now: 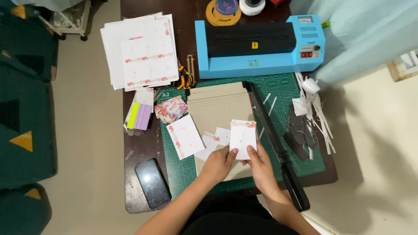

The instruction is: The person uses a paper trimmer to cut small printed cards from a larger sheet. They align the paper, press down the trimmer handle to cut, and then separate the cut pieces, repeating the process for multiple cards.

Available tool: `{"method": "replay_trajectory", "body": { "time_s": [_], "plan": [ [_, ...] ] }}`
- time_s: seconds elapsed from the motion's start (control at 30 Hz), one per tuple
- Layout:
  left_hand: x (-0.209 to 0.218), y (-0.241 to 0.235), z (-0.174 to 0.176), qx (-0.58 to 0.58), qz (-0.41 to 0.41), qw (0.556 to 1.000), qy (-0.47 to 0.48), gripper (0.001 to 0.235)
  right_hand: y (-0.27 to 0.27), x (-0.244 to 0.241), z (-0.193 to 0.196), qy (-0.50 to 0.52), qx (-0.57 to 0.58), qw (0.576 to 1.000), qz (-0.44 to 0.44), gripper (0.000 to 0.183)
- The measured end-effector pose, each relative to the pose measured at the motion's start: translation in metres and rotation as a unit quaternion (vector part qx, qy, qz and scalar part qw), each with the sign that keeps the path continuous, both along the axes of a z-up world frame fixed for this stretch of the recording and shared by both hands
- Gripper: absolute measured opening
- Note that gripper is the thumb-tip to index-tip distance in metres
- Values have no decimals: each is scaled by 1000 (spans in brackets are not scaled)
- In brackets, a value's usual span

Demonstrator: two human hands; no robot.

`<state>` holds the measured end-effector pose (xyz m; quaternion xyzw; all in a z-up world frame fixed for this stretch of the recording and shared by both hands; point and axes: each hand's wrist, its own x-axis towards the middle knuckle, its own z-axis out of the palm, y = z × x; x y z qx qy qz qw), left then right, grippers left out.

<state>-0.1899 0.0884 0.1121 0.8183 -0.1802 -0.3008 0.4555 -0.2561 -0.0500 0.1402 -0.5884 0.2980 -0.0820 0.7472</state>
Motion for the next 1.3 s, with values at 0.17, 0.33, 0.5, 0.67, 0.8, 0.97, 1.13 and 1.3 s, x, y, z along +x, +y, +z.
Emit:
{"method": "replay_trajectory", "body": {
  "time_s": [0.17,0.33,0.5,0.67,0.8,0.97,1.13,1.3],
  "plan": [
    [29,12,-79,-74,95,990,75,26,-15,1,-102,29,-17,998,51,28],
    [129,33,-132,2,201,980,-6,29,-45,8,-147,108,-268,951,109,22],
    [201,35,-175,207,177,960,-60,35,-56,18,-158,189,-510,825,153,38],
    [166,23,-98,161,235,952,-109,33,-54,33,-152,167,-638,736,154,67],
    [102,19,-145,141,63,932,-329,8,-57,36,-159,180,-647,721,167,68],
    [30,30,-139,133,-115,885,-432,28,-66,40,-149,251,-540,780,193,66],
    [12,45,-135,134,-65,861,-487,32,-79,35,-161,274,-490,808,179,64],
    [24,52,-134,111,35,895,-430,29,-85,27,-158,171,-421,884,114,30]
  ]
}}
